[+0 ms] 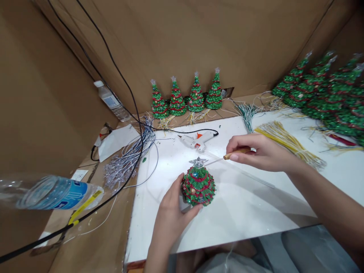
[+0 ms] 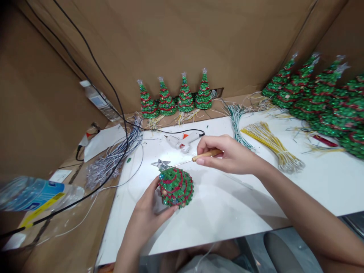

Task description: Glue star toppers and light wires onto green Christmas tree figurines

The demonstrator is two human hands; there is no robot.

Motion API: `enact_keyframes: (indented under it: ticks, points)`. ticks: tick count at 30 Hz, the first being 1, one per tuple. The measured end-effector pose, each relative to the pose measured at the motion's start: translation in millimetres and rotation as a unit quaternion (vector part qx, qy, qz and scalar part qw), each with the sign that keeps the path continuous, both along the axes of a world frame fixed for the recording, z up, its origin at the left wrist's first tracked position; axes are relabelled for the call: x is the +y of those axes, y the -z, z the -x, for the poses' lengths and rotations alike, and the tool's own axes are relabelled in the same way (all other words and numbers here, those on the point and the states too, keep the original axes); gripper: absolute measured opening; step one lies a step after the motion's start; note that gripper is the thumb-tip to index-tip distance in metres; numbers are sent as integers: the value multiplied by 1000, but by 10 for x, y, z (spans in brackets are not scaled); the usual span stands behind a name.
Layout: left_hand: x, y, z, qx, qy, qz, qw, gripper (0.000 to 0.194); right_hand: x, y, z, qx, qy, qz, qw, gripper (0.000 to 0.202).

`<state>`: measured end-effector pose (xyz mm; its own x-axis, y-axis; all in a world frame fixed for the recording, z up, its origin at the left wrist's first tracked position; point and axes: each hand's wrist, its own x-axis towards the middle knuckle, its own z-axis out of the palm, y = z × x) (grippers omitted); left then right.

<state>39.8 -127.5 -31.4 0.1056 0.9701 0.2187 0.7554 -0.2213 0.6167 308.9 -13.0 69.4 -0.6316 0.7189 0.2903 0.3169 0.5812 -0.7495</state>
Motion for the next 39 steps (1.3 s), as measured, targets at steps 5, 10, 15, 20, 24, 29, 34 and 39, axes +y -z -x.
enact_keyframes:
  ticks: [5, 10, 15, 20, 24, 29, 34, 39]
  points:
    - [-2, -1, -8, -1, -1, 4, 1000, 78, 47, -33, 1, -25, -18, -33, 999, 28]
    - [-3, -14, -8, -4, -1, 15, 1000, 76, 34, -69, 11, 2, 0, -13, 1000, 21]
    - [-8, -17, -10, -4, -2, 20, 1000, 76, 63, -69, 14, -28, -51, -27, 998, 26]
    - [-1, -8, -13, -14, -4, 33, 999, 76, 66, -75, 0, -18, -20, 2, 1000, 26]
    - [7, -25, -19, -20, -6, 45, 999, 76, 70, -123, -9, -44, -53, -42, 997, 28]
    - [7, -26, -20, -24, -3, 44, 999, 76, 30, -187, 0, -53, -42, -86, 994, 21]
    - [4, -10, -10, -12, -1, 24, 1000, 76, -6, -226, -3, -59, -52, -91, 993, 20]
    - [-1, -19, -9, 4, 0, 4, 1000, 77, 6, -215, -5, -69, -61, -98, 991, 21]
